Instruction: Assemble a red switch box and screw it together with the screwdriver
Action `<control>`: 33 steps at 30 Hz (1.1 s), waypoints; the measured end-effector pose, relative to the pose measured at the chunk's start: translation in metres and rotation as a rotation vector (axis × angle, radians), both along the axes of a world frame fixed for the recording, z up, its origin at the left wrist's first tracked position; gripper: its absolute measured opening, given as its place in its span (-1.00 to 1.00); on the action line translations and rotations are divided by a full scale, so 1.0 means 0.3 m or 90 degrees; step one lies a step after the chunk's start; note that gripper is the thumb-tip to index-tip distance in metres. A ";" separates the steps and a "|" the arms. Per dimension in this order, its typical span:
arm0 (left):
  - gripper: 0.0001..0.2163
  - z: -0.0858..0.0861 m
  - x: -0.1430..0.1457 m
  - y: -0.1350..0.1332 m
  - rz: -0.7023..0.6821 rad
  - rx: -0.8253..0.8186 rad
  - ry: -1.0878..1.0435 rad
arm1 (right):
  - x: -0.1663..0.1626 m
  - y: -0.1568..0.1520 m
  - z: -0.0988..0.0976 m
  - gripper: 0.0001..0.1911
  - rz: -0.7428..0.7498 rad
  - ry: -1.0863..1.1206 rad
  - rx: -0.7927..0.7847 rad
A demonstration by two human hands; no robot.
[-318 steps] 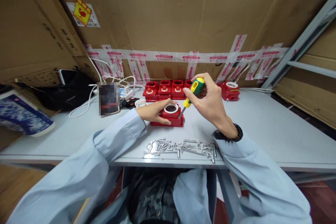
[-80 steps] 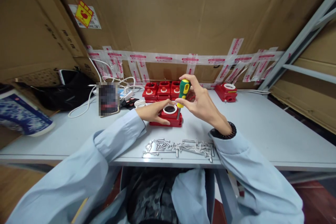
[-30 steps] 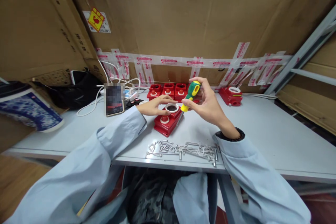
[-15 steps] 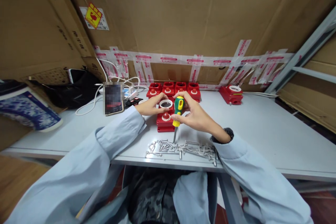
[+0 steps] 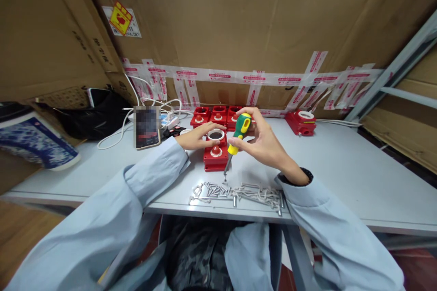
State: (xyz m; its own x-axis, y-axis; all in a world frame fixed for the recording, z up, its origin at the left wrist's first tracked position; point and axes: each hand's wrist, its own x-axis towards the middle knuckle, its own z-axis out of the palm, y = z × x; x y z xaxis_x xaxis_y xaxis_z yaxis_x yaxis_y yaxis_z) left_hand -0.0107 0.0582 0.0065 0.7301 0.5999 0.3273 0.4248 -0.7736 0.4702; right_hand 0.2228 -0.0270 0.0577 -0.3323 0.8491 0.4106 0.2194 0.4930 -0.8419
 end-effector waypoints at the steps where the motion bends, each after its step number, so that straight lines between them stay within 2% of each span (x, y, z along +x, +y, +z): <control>1: -0.57 -0.001 -0.001 0.000 0.005 0.004 0.018 | 0.003 0.000 0.006 -0.36 -0.009 0.013 0.002; 4: -0.57 -0.004 -0.002 -0.001 0.021 -0.009 0.045 | 0.005 0.004 0.014 -0.35 -0.022 0.043 -0.002; 13: -0.59 -0.006 0.005 -0.007 0.000 -0.071 0.010 | -0.005 0.015 -0.011 -0.35 0.017 0.043 -0.045; 23: -0.59 -0.003 0.007 -0.011 0.004 -0.075 0.006 | -0.010 0.006 0.012 -0.34 -0.022 0.052 -0.059; 33: -0.60 -0.013 0.004 0.000 -0.006 -0.054 0.017 | 0.029 0.041 0.031 -0.38 -0.147 0.077 0.051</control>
